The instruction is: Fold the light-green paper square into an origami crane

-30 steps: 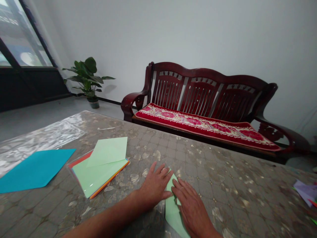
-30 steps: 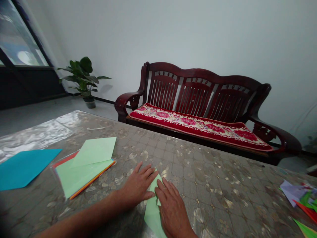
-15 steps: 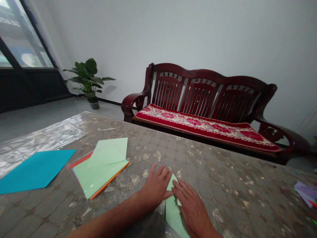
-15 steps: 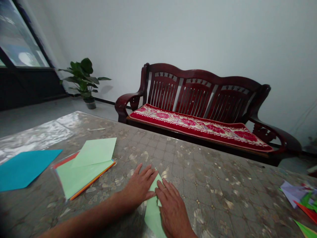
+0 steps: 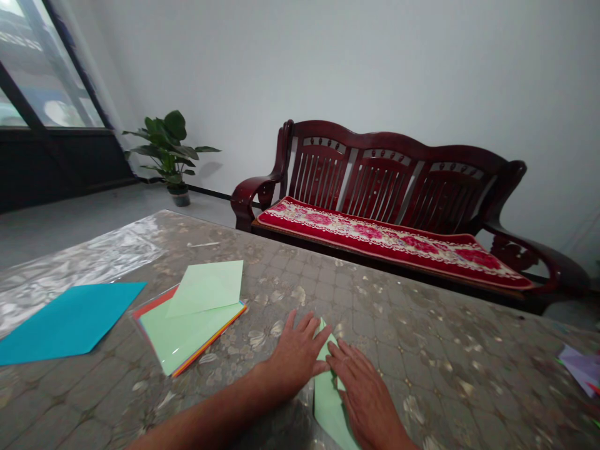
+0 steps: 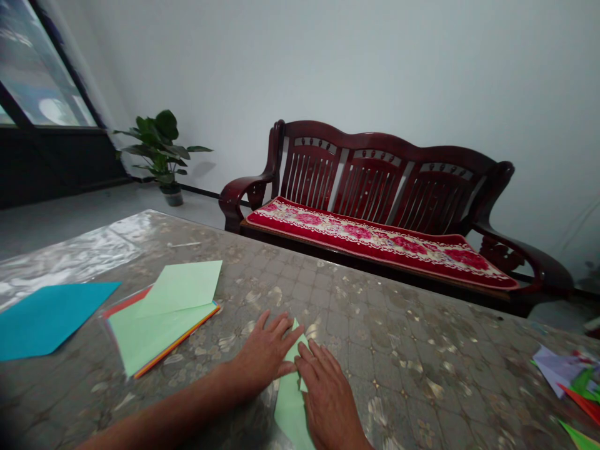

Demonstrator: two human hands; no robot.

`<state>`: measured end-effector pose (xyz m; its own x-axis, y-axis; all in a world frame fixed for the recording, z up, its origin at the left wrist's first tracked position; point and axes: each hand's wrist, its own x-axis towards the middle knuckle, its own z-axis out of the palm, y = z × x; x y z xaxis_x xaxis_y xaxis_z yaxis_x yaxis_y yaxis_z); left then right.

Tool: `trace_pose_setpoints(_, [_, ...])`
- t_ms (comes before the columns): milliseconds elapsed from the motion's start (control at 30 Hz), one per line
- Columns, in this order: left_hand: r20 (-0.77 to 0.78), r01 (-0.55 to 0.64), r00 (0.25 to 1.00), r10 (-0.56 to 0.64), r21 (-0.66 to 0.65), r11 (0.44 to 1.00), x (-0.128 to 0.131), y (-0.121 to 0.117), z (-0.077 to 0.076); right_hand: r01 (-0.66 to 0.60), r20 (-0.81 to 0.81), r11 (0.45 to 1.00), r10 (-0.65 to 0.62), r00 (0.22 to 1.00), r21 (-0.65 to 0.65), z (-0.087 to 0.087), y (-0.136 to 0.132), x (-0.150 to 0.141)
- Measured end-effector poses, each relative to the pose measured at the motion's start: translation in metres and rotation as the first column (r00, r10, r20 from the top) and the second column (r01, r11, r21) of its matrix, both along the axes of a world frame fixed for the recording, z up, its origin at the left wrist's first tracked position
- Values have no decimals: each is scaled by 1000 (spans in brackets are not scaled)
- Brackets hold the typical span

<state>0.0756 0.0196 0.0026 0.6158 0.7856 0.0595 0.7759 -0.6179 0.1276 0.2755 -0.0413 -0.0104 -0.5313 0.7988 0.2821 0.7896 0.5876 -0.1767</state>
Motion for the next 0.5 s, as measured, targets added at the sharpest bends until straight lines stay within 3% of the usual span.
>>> trace_pose_setpoints(500, [-2, -28, 1000, 27, -46, 999, 1, -1, 4, -10, -5, 1000, 10, 1000, 16, 0, 0, 1])
